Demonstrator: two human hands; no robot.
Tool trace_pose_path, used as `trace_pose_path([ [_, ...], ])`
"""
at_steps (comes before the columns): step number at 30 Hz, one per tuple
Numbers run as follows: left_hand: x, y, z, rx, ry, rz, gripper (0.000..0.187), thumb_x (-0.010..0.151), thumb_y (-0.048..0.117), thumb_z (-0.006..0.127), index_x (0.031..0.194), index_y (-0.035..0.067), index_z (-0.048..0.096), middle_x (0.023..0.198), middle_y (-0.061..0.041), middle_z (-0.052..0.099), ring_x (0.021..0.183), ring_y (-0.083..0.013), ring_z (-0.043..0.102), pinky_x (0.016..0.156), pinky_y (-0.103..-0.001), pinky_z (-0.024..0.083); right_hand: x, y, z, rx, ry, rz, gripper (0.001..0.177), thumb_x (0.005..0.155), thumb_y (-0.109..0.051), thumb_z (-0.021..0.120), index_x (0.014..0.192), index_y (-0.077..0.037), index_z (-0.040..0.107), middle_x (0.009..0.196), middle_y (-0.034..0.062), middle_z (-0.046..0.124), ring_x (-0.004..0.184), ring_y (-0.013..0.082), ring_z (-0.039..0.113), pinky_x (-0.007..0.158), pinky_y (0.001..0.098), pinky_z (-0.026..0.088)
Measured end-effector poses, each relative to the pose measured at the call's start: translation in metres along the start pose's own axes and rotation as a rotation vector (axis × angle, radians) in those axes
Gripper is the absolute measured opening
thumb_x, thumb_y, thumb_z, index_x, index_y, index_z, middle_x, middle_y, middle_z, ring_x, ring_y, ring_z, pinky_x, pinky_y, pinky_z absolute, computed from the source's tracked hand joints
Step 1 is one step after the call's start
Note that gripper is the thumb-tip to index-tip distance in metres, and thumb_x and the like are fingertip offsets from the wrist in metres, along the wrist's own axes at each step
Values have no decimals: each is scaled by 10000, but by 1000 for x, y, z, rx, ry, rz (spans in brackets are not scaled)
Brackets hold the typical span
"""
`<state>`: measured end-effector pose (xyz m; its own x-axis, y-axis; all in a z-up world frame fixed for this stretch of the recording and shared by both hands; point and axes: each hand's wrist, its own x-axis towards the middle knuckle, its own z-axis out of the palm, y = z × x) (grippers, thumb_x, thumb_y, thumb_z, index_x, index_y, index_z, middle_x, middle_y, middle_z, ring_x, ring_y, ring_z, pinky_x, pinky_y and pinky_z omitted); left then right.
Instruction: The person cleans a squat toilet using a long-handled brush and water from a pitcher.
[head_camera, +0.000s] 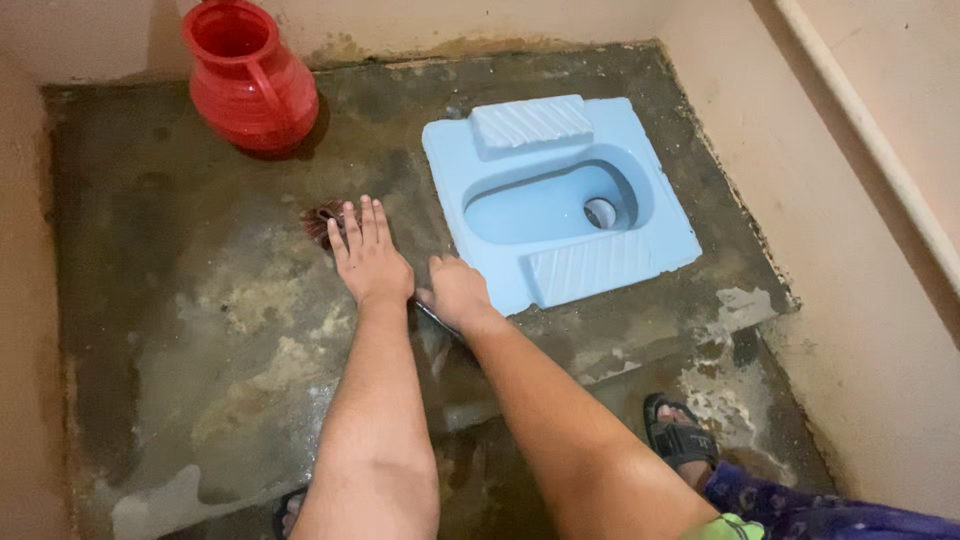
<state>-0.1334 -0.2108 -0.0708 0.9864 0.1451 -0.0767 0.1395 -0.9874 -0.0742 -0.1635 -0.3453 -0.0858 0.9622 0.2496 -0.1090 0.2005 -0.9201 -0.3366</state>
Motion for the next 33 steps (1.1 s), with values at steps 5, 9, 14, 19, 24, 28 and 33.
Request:
trace_pose_path([
  [5, -10, 6, -3, -85, 67, 18, 855, 871, 203, 510, 1642, 126, 148, 1728, 18, 93, 1580, -227, 32, 1247, -475, -93, -9, 10, 41, -139, -152, 16, 304, 880, -197, 707, 1133, -40, 646, 1168, 200, 676, 1136, 377, 650, 928, 506, 525],
  [9, -13, 9, -11, -36, 75, 43, 878, 861, 193, 514, 1649, 117, 135, 1731, 2, 88, 1576, -243, 23, 1236, -474, -102, -12, 13, 71, -158, -217, 39, 327, 863, -100, 651, 1184, -45, 624, 1226, 183, 662, 1160, 365, 645, 943, 519, 514],
  [14, -9, 2, -24, 34, 20, 74, 900, 858, 205, 517, 1642, 135, 80, 1726, 24, 31, 1579, -223, -22, 1243, -467, -100, -17, 16, 73, -78, -124, 63, 288, 943, -130, 570, 1201, -3, 591, 1173, 234, 679, 1121, 403, 667, 922, 502, 551],
  [19, 10, -19, -39, 192, 187, 104, 1000, 772, 174, 541, 1649, 134, 63, 1729, 4, 3, 1558, -221, -51, 1209, -461, -96, -28, 9, 15, 130, -46, 217, 423, 905, -276, 582, 1235, -13, 562, 1026, 259, 722, 1011, 446, 683, 887, 538, 529],
  [24, 4, -9, -35, 4, 337, 53, 870, 882, 193, 483, 1668, 135, 115, 1743, 25, 80, 1581, -222, 8, 1250, -458, -73, -56, 28, -8, 394, 114, 443, 578, 979, -536, 522, 1014, 20, 673, 935, 285, 717, 944, 467, 689, 853, 540, 532],
  [28, -14, 27, -12, -18, 291, 174, 696, 1026, 331, 371, 1649, 131, 134, 1731, 6, 106, 1587, -229, 31, 1262, -469, -64, -81, 70, 1, 369, 235, 561, 652, 1025, -573, 437, 955, 22, 695, 933, 297, 716, 919, 486, 692, 836, 562, 537],
  [33, -50, 91, 5, -17, -83, 345, 711, 1031, 495, 261, 1628, 143, 104, 1714, -3, 53, 1568, -212, -4, 1238, -457, -72, -136, 128, -7, 126, 202, 662, 630, 1038, -570, 396, 1040, -20, 704, 967, 300, 719, 951, 494, 693, 866, 593, 527],
])
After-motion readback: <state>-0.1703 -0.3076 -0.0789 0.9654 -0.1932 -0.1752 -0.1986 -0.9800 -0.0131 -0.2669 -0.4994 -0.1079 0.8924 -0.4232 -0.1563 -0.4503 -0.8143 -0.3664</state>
